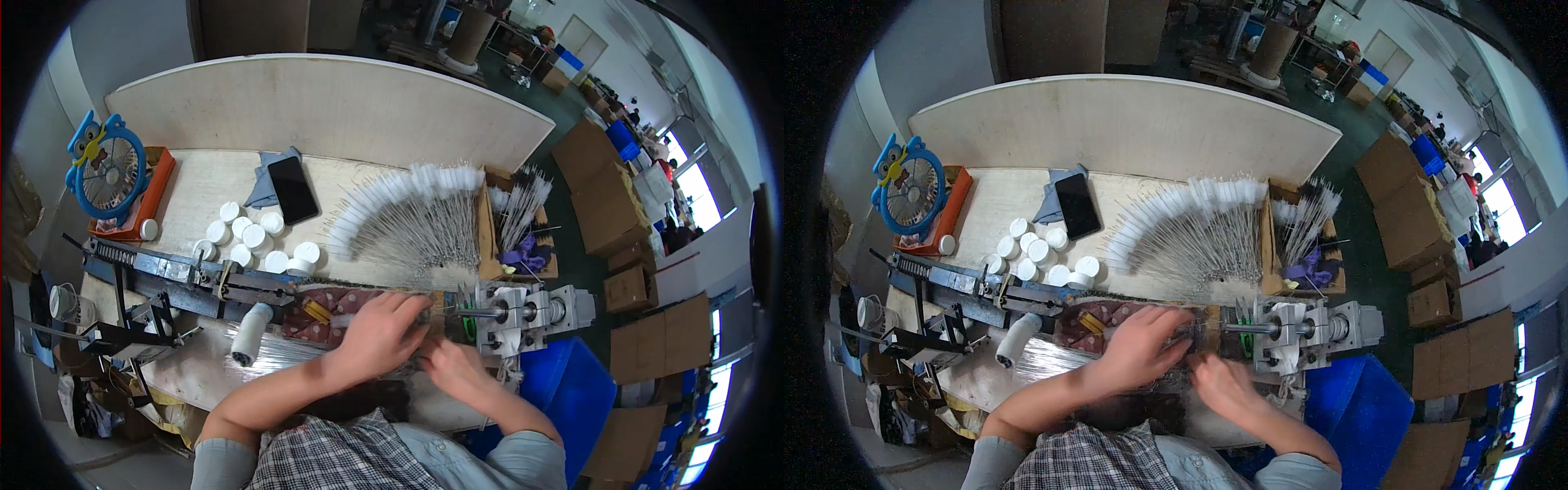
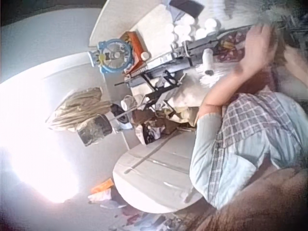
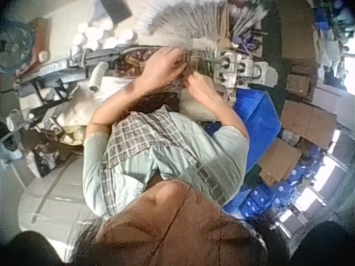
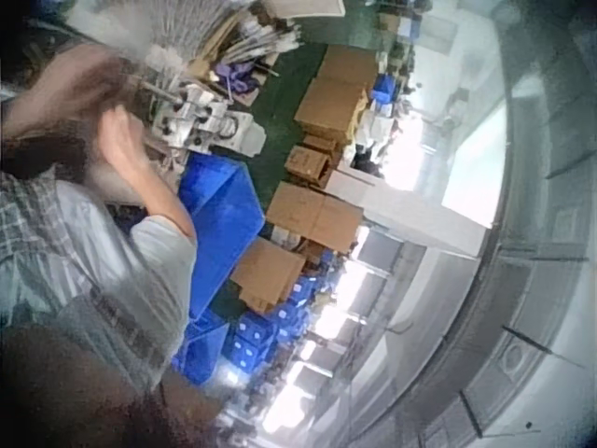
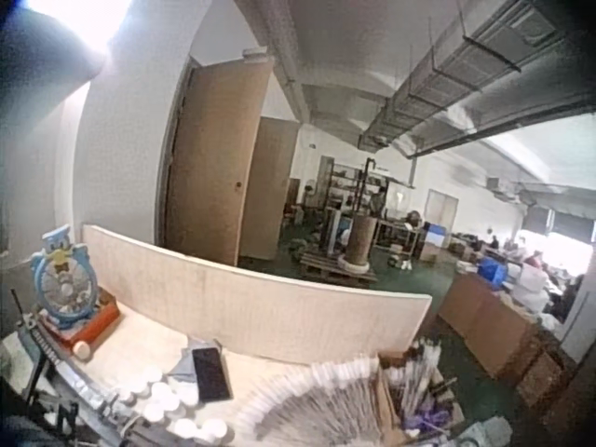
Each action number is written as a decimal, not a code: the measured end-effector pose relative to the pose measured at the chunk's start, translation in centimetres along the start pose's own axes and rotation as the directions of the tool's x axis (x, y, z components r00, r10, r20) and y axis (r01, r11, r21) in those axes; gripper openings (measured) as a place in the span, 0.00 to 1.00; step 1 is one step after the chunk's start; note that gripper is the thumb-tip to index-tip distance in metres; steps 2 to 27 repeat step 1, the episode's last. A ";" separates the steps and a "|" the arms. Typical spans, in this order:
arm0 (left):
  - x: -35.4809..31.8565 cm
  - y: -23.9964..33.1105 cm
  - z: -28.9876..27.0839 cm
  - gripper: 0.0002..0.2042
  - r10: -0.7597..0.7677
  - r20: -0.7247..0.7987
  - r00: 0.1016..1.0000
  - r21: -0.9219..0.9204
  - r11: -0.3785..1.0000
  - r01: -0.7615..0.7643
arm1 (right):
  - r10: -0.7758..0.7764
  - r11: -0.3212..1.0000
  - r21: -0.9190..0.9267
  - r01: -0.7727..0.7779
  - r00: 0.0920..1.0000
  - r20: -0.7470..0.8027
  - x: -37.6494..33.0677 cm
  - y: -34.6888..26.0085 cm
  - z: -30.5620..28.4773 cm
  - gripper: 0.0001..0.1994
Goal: The person assembles wire brushes by positioning wire stems and bristle components into a table-mounted fixture, attaching small plastic caps, and securing them.
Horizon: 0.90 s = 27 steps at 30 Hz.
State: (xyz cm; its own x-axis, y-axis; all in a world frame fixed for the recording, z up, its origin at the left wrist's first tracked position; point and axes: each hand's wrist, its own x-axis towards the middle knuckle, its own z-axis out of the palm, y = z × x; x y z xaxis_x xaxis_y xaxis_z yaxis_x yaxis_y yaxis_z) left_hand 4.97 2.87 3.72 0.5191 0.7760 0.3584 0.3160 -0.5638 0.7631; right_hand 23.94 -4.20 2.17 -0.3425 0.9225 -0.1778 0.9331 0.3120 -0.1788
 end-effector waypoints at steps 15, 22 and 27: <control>1.5 -0.5 1.4 0.16 0.060 0.001 0.998 0.148 0.987 -0.059 | 0.013 1.000 0.009 -0.013 1.000 0.023 0.7 0.2 1.8 0.14; 1.5 -0.5 1.4 0.16 0.060 0.001 0.998 0.148 0.987 -0.059 | 0.013 1.000 0.009 -0.013 1.000 0.023 0.7 0.2 1.8 0.14; 1.5 -0.5 1.4 0.16 0.060 0.001 0.998 0.148 0.987 -0.059 | 0.013 1.000 0.009 -0.013 1.000 0.023 0.7 0.2 1.8 0.14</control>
